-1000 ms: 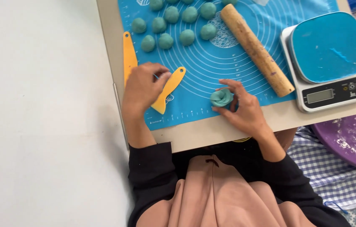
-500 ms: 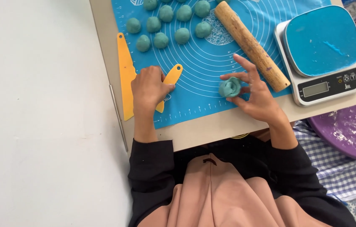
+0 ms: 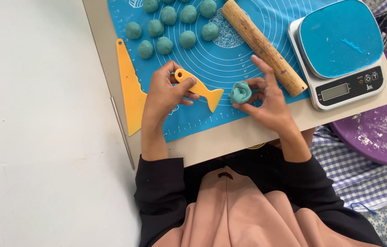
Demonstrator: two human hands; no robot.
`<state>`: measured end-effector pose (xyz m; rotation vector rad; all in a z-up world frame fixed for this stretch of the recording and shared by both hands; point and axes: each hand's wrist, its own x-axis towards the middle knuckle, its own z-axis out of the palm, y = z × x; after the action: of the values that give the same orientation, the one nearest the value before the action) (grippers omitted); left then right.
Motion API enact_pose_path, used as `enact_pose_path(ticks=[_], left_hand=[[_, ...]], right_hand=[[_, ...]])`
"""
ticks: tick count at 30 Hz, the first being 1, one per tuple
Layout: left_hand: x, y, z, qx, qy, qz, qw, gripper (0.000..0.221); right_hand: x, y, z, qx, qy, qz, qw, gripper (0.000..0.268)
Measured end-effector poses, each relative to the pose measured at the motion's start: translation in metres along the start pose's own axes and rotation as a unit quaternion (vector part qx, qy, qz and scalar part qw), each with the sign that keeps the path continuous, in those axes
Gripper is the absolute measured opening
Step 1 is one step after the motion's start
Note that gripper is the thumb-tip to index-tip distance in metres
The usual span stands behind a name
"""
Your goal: Rolling out blue dough and shaping it into decorative roses using a rolling pin and plastic cutting tools.
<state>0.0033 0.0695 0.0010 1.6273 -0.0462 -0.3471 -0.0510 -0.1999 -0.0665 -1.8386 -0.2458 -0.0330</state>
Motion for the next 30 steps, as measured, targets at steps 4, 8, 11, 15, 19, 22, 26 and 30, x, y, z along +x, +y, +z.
enact_pose_path(ticks=[4,8,11,15,19,22,26,30], left_hand=[[0.003,-0.008,-0.005,-0.01,-0.002,-0.005,1.0,0.017],[0.008,-0.014,0.001,0.103,0.04,-0.028,0.993,0.021],[0.013,-0.02,0.009,0.22,0.038,-0.079,0.972,0.033],[0.02,-0.026,0.015,0.464,0.023,-0.195,0.864,0.062],[0.016,-0.029,0.012,0.493,0.078,-0.129,0.857,0.05],[0.011,-0.026,0.011,0.437,0.078,0.096,0.891,0.03],[-0.002,-0.006,0.033,0.262,-0.042,0.174,0.948,0.018],[0.001,-0.007,0.05,0.198,-0.072,0.135,0.968,0.026]], right_hand=[[0.007,-0.001,-0.016,0.093,-0.009,0.022,0.995,0.118],[0.014,-0.012,-0.017,0.051,-0.024,-0.04,0.998,0.118],[0.019,-0.015,-0.009,0.005,-0.039,-0.073,0.997,0.119],[0.022,-0.017,-0.002,-0.05,-0.069,-0.056,0.995,0.118],[0.02,-0.013,-0.007,-0.058,-0.083,-0.063,0.993,0.121],[0.011,-0.006,-0.006,0.002,-0.068,-0.053,0.996,0.121],[-0.004,-0.012,-0.006,-0.019,0.001,-0.027,0.999,0.114],[-0.014,-0.011,-0.008,0.055,0.032,0.036,0.997,0.098]])
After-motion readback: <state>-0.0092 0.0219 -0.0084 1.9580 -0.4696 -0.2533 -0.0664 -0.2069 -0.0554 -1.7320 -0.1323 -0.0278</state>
